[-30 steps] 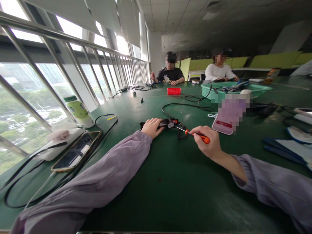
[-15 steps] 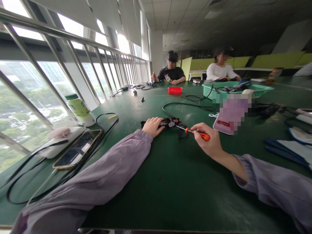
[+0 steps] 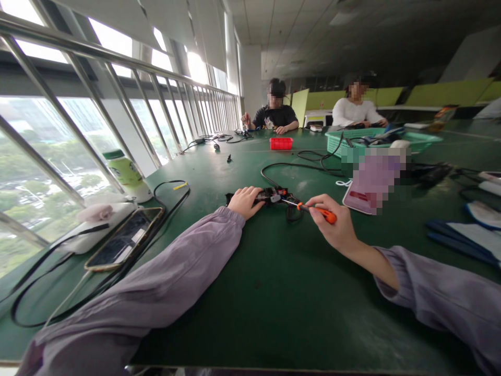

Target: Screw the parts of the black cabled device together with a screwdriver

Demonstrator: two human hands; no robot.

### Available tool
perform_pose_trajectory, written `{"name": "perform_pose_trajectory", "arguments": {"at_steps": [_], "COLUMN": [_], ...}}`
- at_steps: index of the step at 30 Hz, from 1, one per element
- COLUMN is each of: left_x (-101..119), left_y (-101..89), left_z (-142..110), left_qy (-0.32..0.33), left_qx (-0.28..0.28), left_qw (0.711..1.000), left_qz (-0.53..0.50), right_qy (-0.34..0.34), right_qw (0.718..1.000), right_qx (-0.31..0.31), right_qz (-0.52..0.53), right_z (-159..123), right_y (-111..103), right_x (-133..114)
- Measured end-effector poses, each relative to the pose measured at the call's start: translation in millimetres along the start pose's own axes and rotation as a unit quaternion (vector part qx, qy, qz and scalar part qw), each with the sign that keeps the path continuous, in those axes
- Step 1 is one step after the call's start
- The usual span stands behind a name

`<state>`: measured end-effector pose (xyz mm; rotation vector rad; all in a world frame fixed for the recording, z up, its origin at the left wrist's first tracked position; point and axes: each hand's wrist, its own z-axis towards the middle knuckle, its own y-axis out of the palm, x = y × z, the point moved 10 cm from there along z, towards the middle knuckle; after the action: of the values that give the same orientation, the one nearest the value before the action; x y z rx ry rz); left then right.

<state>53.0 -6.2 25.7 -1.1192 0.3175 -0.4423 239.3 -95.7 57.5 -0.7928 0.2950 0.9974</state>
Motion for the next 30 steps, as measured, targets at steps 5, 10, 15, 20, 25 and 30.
{"name": "perform_pose_trajectory", "arguments": {"at_steps": [5,10,15,20,25,30], "left_x": [0.3,0.4,0.6,1.0,1.5,0.4], "left_y": [0.8,0.2,0.1,0.1,-0.1,0.7], "left_z": [0.4,0.3,0.4,0.4,0.0,0.2], "left_qy": [0.003,0.001,0.001,-0.001,-0.003,-0.003], "left_qx": [-0.001,0.002,0.003,0.0,-0.003,-0.004], "left_qw": [1.0,1.0,1.0,1.0,1.0,1.0], "left_qz": [0.002,0.003,-0.002,-0.006,-0.003,-0.002], "right_qy": [-0.05,0.0,-0.017,-0.008,0.022,-0.029], "right_qw": [0.998,1.0,0.999,0.998,0.999,0.997], "right_qx": [0.044,0.013,0.041,0.031,0.016,0.053], "right_qz": [0.021,0.006,0.025,0.044,0.026,0.045], "right_z": [-1.0,0.0,0.6,1.4,0.8,2.3], "right_y": [-8.0,-1.0,-5.6,-3.4,-0.6,-8.0], "right_x": [-9.3,1.6,-2.6,1.5,5.8,-2.5]}}
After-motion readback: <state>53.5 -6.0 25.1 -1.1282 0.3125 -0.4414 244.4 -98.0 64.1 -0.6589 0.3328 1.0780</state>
